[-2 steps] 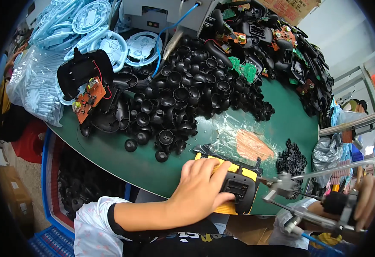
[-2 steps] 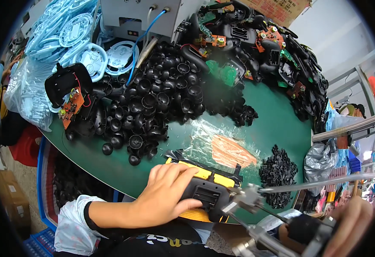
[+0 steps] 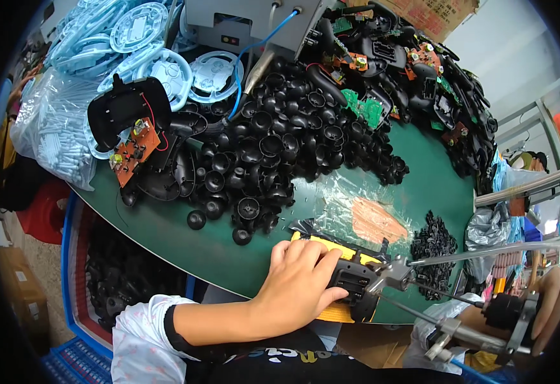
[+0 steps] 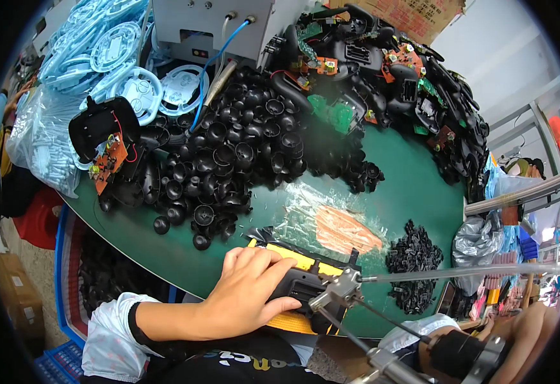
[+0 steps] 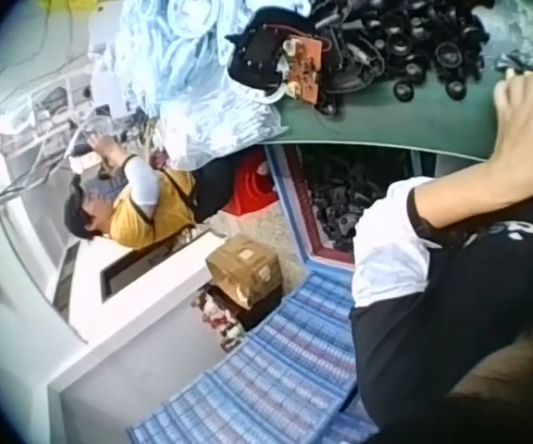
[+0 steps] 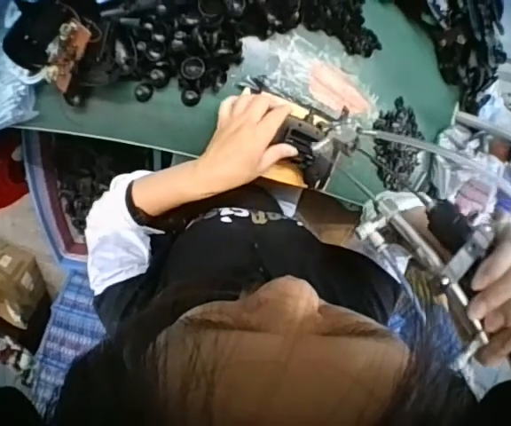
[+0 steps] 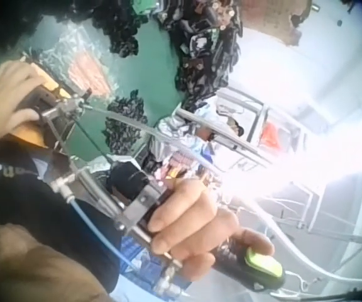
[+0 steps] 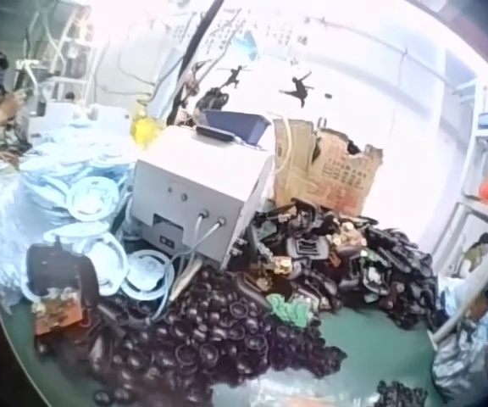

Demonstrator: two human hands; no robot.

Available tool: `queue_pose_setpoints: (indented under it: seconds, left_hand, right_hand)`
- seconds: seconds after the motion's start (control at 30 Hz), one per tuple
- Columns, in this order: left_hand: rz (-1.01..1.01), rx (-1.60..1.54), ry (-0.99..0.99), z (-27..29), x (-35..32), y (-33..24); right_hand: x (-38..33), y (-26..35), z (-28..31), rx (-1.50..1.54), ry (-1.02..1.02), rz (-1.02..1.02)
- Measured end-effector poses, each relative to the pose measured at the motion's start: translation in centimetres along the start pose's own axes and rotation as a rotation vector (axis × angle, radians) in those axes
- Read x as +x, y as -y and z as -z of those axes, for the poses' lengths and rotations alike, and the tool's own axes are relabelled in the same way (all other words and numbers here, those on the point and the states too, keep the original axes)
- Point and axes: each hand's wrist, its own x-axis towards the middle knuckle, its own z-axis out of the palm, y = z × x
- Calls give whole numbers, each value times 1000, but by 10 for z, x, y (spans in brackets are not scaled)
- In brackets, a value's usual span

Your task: Assembling internal circuit boards and components into plastic controller housings using an automated dispenser and hand tools.

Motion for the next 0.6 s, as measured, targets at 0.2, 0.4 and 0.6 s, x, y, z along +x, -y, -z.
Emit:
queue_pose_setpoints:
  seconds: [0.2, 0.4, 0.6]
  left_hand:
    - [21, -3, -8, -2, 1, 1]
    - [0, -15, -33, -2, 0, 5]
    - [-24, -25, -51, -5, -1, 7]
  right_hand:
    - [58, -31, -45, -42, -64, 166]
    - [41, -48, -36, -41, -171, 32]
    - [66, -87, -91, -319, -795, 110]
